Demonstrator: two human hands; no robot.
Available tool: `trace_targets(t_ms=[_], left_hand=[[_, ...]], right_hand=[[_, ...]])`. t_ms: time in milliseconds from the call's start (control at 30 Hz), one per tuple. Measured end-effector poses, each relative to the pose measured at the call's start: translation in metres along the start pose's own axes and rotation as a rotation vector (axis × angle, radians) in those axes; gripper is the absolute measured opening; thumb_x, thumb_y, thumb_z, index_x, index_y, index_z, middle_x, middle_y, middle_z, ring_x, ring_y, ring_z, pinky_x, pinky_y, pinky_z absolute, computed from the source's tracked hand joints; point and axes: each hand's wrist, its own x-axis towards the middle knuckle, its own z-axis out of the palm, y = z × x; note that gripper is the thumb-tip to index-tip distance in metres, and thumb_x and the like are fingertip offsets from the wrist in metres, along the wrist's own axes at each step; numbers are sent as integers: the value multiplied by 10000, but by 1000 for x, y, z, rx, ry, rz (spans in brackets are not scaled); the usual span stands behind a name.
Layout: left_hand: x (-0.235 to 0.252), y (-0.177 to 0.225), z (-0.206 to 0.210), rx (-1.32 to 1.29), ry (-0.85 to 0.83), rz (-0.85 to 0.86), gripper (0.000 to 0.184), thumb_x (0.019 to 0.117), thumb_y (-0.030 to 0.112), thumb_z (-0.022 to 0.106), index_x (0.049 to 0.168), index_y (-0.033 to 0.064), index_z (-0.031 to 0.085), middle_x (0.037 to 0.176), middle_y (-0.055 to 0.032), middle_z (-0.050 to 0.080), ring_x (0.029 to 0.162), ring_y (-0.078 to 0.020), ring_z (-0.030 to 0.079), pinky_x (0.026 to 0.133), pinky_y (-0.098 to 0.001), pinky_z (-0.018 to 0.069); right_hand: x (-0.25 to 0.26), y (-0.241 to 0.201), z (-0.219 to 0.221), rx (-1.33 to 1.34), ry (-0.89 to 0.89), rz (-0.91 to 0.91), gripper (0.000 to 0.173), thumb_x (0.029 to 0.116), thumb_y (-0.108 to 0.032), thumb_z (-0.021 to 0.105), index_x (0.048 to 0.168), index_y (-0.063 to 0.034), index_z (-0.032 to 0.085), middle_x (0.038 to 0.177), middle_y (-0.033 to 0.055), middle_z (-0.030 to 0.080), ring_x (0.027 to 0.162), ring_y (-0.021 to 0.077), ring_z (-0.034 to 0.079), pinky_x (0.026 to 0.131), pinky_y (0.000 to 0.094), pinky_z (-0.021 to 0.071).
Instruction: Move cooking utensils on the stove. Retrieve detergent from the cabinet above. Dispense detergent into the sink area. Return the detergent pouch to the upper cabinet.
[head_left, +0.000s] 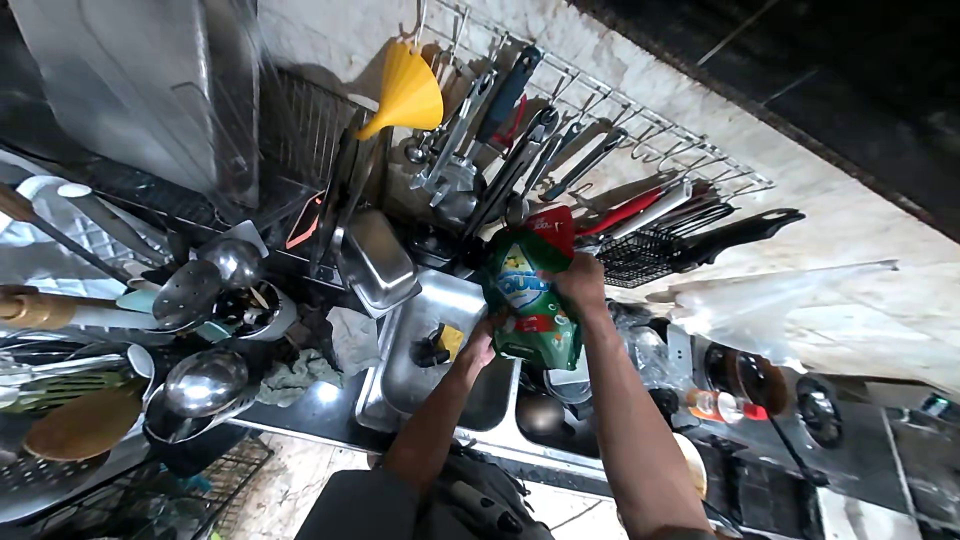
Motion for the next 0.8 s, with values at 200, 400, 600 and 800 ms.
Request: trace_targets(t_ms=[200, 400, 600, 800], left_hand=[[2, 5, 2, -62, -95, -9, 435, 1077, 346, 514, 1389, 44, 536, 1174, -158, 707, 1078, -264, 697, 960, -467, 577], [2, 0, 2, -88, -103, -13, 426, 1059, 297, 562, 1408, 57, 517, 1192, -150, 698, 1093, -258, 688, 970, -466, 572], [3, -4, 4, -142, -116, -25, 434, 1032, 253, 612, 1400, 45, 515, 1192, -154, 696, 1091, -265, 688, 968, -472, 572], [2, -8, 7, -162, -103, -32, 362, 1040, 212, 589, 1357, 46, 535, 1146, -141, 704, 1046, -249, 698, 942, -459, 579]], right_hand=[[5, 2, -6, 51, -20, -17, 613, 747, -327, 934, 1173, 30, 675, 1139, 298, 677, 1097, 483, 639, 927, 700, 489], [8, 1, -6, 38, -22, -48, 599, 735, -316, 939, 1142, 39, 678, 1112, 295, 681, 1078, 486, 642, 910, 704, 494], [7, 0, -6, -2, -24, -51, 576, 750, -308, 930, 1135, 38, 677, 1104, 297, 681, 1071, 486, 645, 902, 700, 495], [6, 1, -1, -9, -25, -61, 528, 759, -305, 920, 1120, 10, 697, 1093, 280, 692, 1065, 476, 650, 891, 716, 488]])
